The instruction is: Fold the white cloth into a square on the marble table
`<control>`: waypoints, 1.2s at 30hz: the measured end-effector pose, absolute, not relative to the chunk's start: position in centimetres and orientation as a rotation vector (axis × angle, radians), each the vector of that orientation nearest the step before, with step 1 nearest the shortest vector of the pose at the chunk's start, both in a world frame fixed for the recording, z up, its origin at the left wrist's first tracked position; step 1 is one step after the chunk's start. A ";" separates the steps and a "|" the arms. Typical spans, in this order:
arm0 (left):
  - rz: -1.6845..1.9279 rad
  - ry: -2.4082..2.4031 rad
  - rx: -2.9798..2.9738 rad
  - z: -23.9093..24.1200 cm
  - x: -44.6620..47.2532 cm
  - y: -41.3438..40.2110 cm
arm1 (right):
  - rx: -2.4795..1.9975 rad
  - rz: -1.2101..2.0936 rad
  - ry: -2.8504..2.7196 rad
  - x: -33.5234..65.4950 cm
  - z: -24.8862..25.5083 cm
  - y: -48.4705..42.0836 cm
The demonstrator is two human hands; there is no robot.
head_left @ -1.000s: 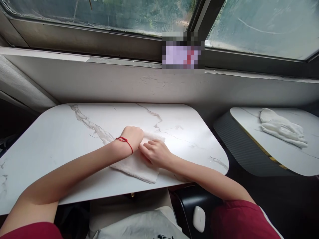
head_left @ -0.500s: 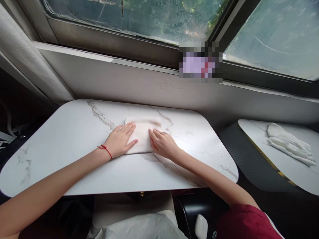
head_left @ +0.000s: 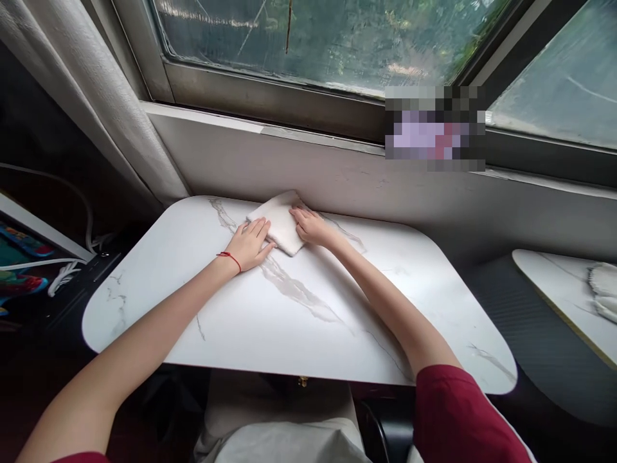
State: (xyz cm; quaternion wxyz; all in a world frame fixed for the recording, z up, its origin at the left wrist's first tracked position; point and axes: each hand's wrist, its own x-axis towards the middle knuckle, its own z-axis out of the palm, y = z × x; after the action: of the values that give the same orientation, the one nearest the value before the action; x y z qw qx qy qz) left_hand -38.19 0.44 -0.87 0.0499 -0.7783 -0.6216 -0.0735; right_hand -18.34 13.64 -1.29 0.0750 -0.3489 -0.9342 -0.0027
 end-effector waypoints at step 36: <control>0.261 -2.674 -1.686 5.2 -33.5 -16.3 | -0.372 0.293 -3.416 -20.4 9.9 -4.3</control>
State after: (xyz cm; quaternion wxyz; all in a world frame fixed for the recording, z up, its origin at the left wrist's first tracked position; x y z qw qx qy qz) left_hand -33.50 -16.27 5.15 -0.0152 -0.5315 -0.8429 0.0823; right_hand -20.43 -4.28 9.88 -0.1530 -0.1065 -0.9789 0.0840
